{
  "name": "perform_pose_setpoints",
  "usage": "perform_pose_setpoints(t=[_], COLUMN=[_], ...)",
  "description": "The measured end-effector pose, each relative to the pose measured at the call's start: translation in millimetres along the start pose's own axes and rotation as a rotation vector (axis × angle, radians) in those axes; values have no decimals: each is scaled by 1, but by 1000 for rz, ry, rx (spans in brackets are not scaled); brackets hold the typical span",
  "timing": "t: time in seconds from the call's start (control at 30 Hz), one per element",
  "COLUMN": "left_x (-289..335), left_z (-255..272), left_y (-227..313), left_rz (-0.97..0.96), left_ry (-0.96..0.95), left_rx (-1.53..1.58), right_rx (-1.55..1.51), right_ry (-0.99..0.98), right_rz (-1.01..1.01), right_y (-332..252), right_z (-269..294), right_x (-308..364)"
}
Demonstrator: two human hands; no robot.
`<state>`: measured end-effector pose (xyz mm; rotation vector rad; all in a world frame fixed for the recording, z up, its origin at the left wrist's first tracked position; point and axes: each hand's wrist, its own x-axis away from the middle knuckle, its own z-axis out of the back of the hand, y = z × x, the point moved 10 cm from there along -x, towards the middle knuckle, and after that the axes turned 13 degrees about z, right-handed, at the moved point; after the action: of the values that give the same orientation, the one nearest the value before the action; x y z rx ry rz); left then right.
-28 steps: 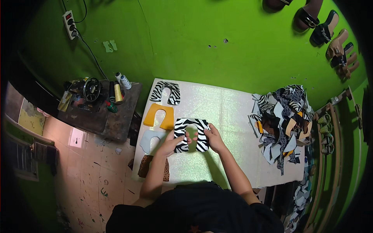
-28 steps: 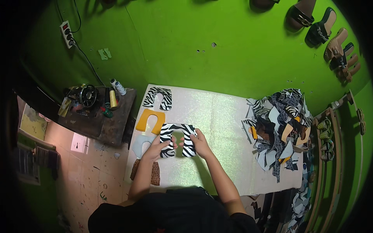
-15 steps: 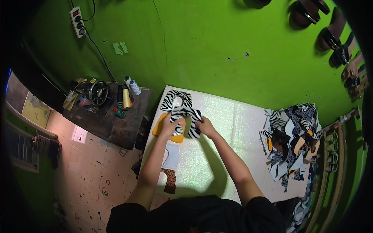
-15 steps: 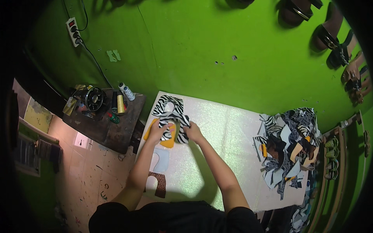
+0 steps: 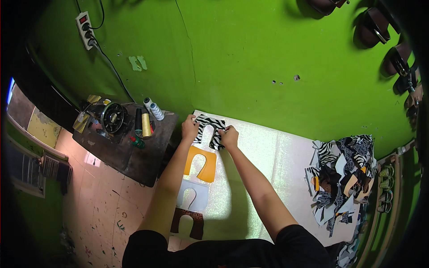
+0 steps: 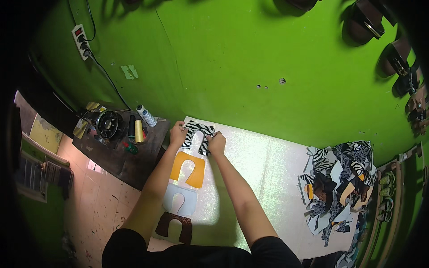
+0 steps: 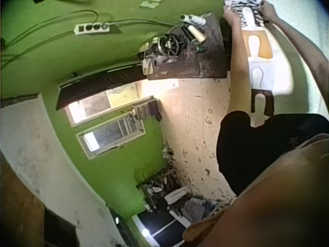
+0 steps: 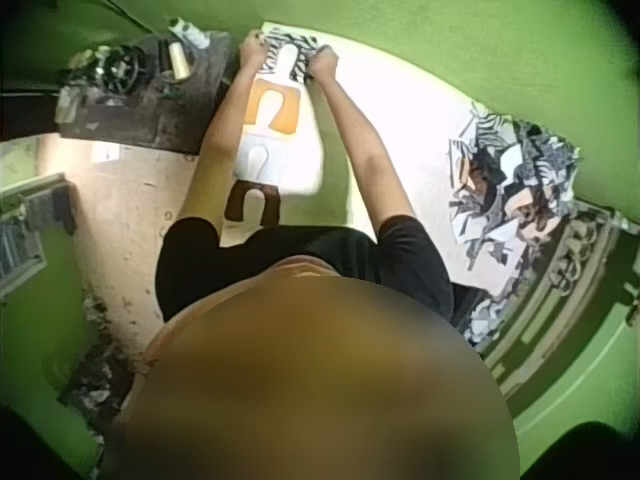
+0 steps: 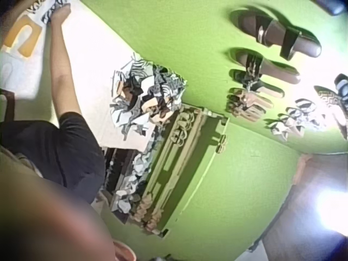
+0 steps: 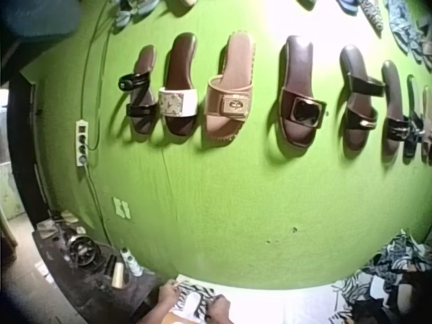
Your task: Organize and sort patterned shoe upper materials.
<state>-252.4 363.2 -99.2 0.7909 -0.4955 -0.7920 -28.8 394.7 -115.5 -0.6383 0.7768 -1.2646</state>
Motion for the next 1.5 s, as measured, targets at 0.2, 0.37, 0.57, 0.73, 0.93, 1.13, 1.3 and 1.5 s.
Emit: perform_pose_setpoints(t=[0.2,0.37,0.57,0.73,0.93,1.13,1.3,1.5], left_x=[22,38,41,44,45,99,181,310], left_z=[-2,-10,-28,-31,-26,-14,-48,-113], left_y=[6,17,-4,-7,3,34,51,58], left_rz=[-106,-148,-143,-189,-132,-113,-190,-278], left_ry=[120,122,95,172,115,61,-93,-365], left_rx=[-374,-494,-528,-598,-587,-444,-382,-346], right_rx=[190,194,230,325,99,-52,26,102], right_ry=[-117,-134,-96,-297,-128,93,149,381], right_rz=[-62,-50,417,329,463,418,296,85], right_y=[-6,-14,-36,-20,-33,-4,49,100], right_z=[-4,-7,-35,-51,-1,92,167,278], right_x=[14,18,29,29,42,140,234,313])
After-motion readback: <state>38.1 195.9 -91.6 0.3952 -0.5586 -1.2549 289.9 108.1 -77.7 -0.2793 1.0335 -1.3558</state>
